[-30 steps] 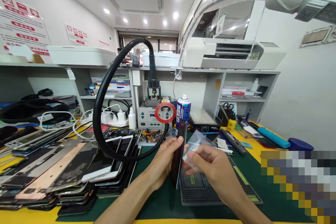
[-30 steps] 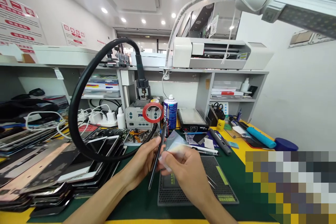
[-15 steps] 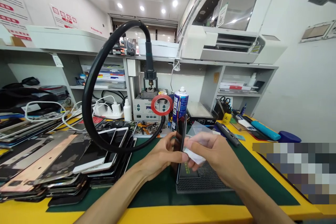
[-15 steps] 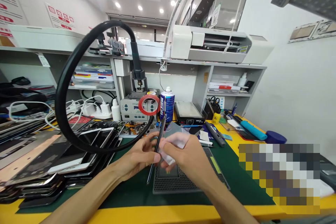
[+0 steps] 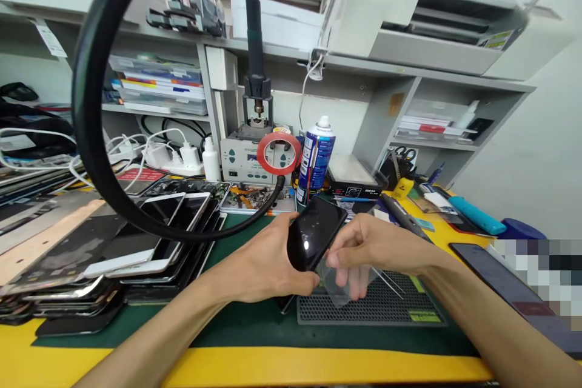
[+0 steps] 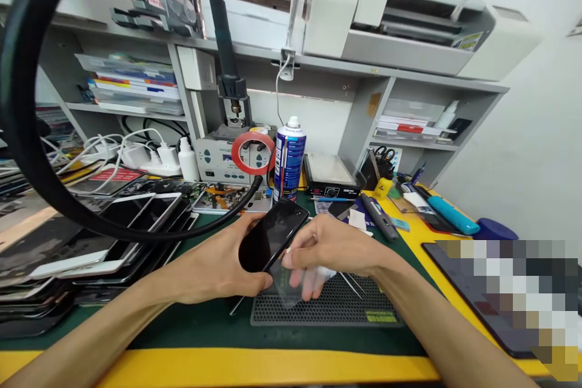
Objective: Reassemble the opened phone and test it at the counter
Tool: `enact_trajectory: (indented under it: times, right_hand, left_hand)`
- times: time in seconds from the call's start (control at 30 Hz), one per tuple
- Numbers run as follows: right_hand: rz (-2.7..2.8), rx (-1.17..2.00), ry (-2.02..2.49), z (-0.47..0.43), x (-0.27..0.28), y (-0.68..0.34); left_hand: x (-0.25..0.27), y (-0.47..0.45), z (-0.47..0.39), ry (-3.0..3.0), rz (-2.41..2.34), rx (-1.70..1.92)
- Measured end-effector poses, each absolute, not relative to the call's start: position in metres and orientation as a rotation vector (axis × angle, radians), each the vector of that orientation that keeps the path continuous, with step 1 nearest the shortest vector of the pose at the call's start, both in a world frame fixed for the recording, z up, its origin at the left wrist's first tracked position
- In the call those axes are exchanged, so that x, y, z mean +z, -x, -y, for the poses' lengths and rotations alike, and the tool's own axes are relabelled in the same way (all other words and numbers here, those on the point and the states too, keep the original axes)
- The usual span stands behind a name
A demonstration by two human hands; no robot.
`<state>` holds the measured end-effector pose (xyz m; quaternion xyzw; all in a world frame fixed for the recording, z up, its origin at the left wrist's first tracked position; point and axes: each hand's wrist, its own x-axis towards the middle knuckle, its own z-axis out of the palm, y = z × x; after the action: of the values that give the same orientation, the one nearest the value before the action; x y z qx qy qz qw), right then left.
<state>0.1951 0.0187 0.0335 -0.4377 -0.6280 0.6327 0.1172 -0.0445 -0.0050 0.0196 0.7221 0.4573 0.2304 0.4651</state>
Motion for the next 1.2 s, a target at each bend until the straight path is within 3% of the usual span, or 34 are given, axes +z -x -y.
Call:
enact_trajectory:
  times: [0.33, 1.2]
  right_hand:
    - [1.450, 1.879, 1.253, -0.008, -0.002, -0.192]
    - [1.169, 1.718, 1.272, -0.021, 0.015, -0.216]
  left_hand:
    - [0.001, 0.045, -0.001, -1.804, -1.145, 0.572]
    - [0.002, 0.046, -0.010, -1.653, -1.045, 0.646]
